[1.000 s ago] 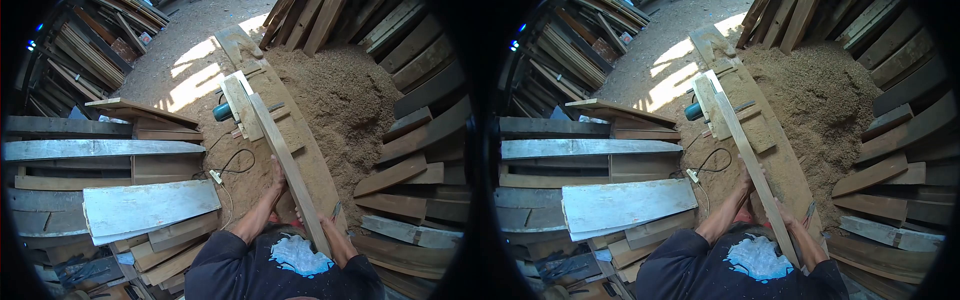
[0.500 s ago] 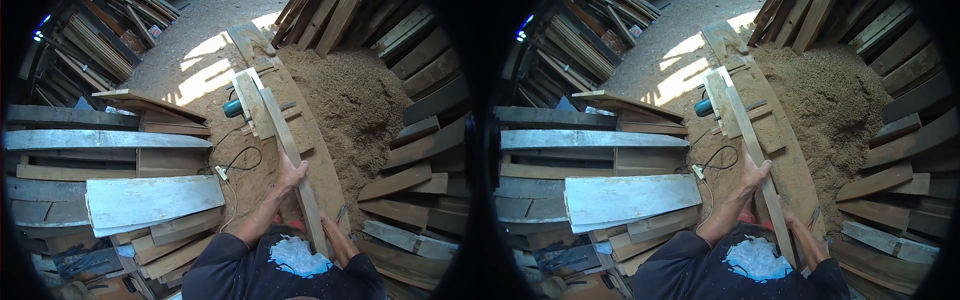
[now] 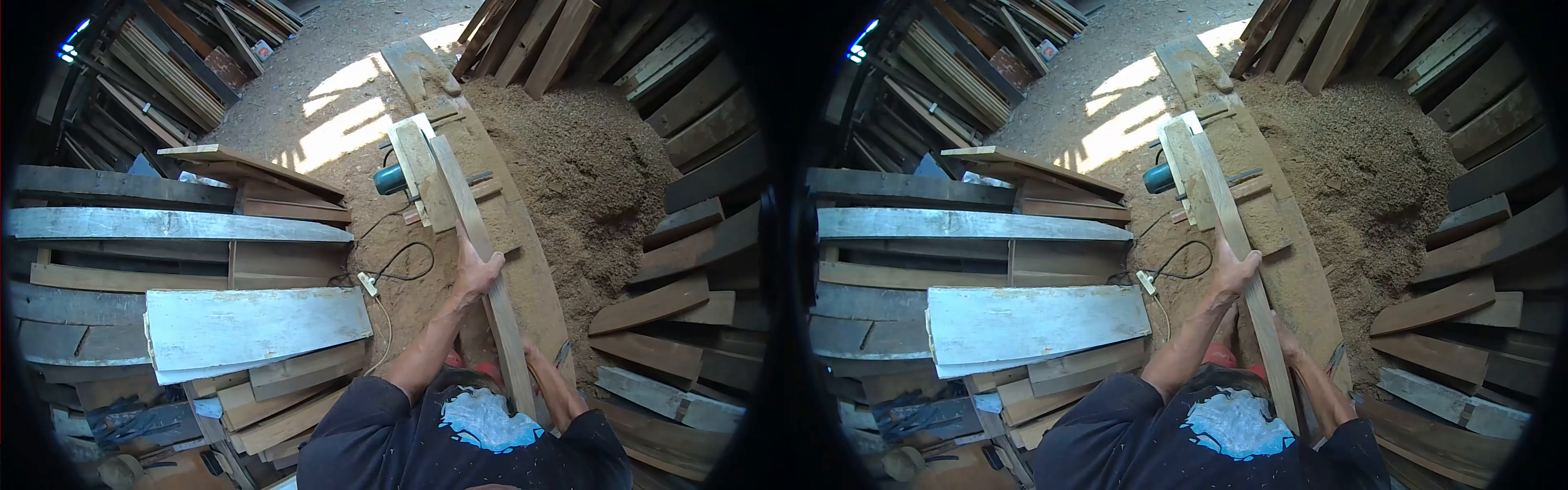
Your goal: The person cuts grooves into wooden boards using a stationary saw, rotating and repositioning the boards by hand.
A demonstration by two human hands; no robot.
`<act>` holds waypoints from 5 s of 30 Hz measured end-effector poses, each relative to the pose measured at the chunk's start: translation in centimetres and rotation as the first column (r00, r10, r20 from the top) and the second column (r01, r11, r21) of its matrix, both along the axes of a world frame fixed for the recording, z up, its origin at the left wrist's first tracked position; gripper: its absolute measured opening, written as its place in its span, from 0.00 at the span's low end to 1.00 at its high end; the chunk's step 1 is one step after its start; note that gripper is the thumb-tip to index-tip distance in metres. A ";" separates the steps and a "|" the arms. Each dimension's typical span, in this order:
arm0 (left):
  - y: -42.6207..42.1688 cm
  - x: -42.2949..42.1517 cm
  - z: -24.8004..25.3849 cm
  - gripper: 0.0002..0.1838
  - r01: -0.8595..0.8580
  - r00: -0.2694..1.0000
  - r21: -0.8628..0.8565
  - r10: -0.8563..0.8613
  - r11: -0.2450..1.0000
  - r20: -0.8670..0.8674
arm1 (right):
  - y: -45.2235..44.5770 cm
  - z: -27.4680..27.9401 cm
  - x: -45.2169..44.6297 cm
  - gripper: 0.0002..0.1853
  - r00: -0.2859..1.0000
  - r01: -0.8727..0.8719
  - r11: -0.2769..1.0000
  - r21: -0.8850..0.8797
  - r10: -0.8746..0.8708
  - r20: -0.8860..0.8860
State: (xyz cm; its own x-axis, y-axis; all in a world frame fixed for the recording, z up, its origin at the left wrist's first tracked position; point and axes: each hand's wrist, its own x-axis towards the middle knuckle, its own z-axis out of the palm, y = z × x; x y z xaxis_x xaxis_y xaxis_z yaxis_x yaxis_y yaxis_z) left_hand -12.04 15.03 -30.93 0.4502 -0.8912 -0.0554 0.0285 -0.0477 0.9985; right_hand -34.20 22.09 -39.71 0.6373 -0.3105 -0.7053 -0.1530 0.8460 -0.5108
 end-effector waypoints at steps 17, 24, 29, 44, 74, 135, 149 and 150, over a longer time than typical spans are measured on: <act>-1.8 1.3 -1.9 0.56 -0.046 0.998 -0.060 0.048 0.997 0.030 | -1.1 -3.6 1.1 0.36 1.000 -0.013 0.999 0.039 0.014 -0.006; -1.6 2.3 -0.5 0.63 0.031 1.000 0.072 -0.030 0.997 -0.003 | -1.5 -5.2 1.8 0.38 0.998 -0.004 1.000 0.009 0.005 -0.057; -1.7 2.7 -0.3 0.64 0.037 0.999 0.081 -0.037 0.996 -0.003 | -1.7 -5.5 2.1 0.39 0.999 -0.009 1.000 -0.013 0.008 -0.052; 6.1 -3.0 -11.9 0.60 -0.218 0.918 0.086 0.234 0.972 -0.322 | 3.3 -2.2 -5.6 0.42 0.991 -0.133 0.991 0.027 0.134 -0.004; 8.1 -11.6 2.6 0.39 0.031 0.957 0.044 -0.042 0.999 0.288 | 4.7 0.0 -12.2 0.43 0.989 0.082 0.990 -0.118 -0.095 -0.111; 0.3 -0.5 1.6 0.60 -0.014 0.985 0.117 -0.007 0.993 0.175 | -2.6 -6.7 2.7 0.47 0.991 -0.127 0.990 0.061 0.130 -0.044; -0.5 0.6 2.8 0.61 0.027 0.982 0.128 -0.050 0.991 0.183 | -3.9 -4.7 4.0 0.47 0.992 -0.128 0.987 0.101 0.128 0.012; -0.5 0.6 2.5 0.61 0.022 0.979 0.127 -0.047 0.992 0.199 | -3.9 -4.6 4.0 0.47 0.992 -0.127 0.985 0.113 0.126 0.015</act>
